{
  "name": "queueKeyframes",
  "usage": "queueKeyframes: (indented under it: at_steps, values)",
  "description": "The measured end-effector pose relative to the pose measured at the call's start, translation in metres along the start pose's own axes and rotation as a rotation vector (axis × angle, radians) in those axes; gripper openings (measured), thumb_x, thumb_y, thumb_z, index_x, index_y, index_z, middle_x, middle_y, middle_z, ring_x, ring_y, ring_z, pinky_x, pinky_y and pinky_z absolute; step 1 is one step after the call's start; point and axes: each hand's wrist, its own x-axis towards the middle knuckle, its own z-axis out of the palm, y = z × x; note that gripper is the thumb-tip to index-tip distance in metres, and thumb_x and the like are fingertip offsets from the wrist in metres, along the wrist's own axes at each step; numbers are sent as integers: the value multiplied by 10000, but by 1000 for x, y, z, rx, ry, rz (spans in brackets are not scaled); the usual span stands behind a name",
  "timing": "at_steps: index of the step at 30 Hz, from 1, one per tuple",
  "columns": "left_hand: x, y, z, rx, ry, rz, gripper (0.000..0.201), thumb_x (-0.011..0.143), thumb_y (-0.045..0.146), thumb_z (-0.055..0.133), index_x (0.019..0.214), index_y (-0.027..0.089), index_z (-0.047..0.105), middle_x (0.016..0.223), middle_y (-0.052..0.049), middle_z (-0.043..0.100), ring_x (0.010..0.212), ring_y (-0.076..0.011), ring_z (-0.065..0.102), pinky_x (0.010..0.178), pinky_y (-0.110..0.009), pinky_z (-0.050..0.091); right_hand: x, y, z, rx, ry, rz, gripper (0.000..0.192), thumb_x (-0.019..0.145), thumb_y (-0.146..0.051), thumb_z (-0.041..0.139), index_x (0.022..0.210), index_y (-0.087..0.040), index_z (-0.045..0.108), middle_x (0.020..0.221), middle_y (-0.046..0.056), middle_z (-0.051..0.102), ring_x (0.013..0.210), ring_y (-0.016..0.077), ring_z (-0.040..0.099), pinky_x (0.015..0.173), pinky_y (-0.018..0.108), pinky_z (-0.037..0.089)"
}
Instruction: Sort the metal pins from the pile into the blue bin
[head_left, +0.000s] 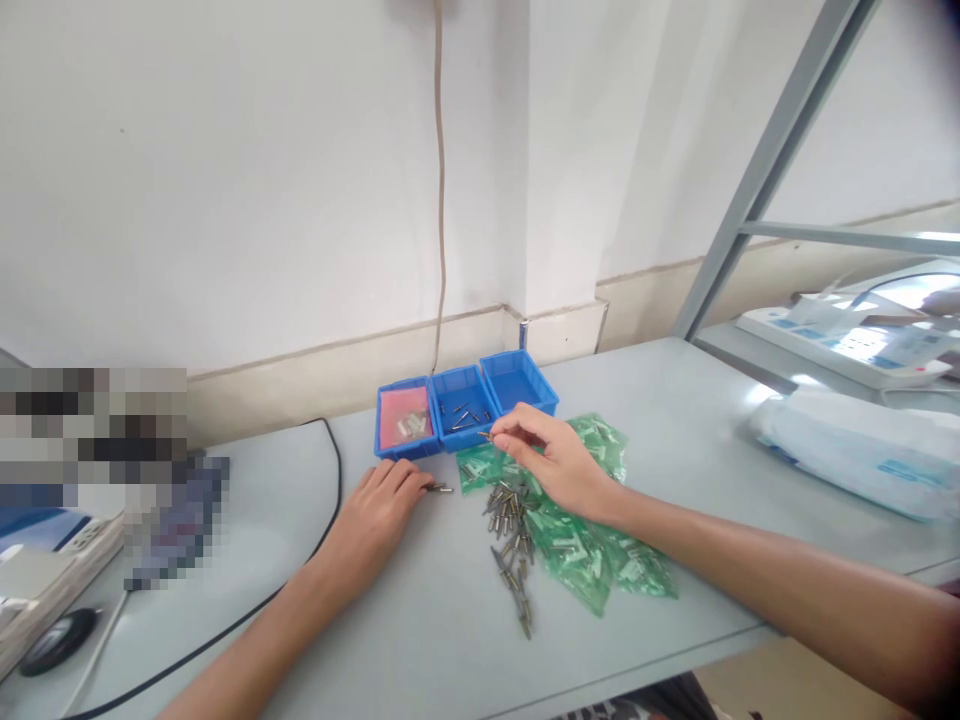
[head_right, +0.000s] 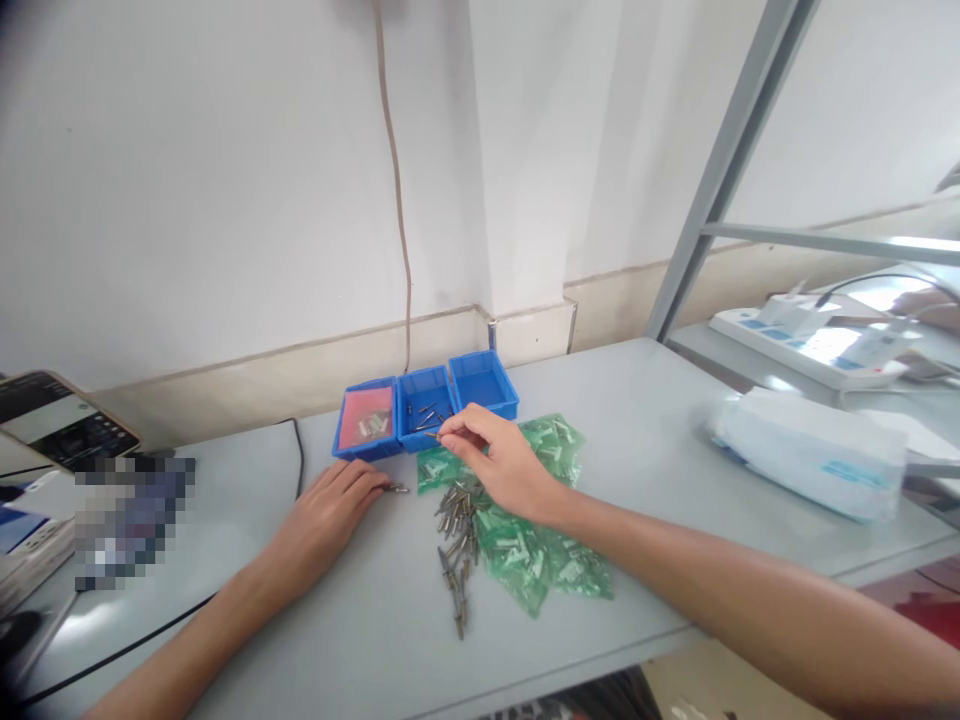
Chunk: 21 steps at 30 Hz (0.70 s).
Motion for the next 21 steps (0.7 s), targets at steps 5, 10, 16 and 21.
queueKeyframes:
  at_steps: [5,10,16,21]
  values:
    - [1,-1,1,7,-5,-16,237,1162,245,424,1252,231,643,1160,-68,693,1059,-241,645,958,-401,498,3,2,-2,295,-86,216,327,1023,-529,682,1003,-208,737,898,26,708,594,113,541,562,274,474]
    - [0,-1,-1,-1,-18,-9,227,1164,248,421,1253,224,629,1161,-67,688,1059,-239,640,960,-394,500,7,-1,-3,527,-129,317,368,968,-549,762,986,-183,731,815,-2,639,557,84,496,521,240,442]
    - [-1,-1,0,-14,2,-6,238,1166,263,417,1254,234,636,1157,-61,690,1042,-235,645,938,-394,508,6,0,-1,512,-146,290,345,1004,-541,722,1007,-197,698,877,6,665,558,73,508,536,238,438]
    - [0,-2,0,-23,-1,-15,213,1168,250,418,1266,233,607,1176,-58,681,1055,-229,638,940,-391,499,3,-4,0,349,-90,237,304,995,-524,726,1007,-236,631,850,-11,632,614,118,571,540,258,493]
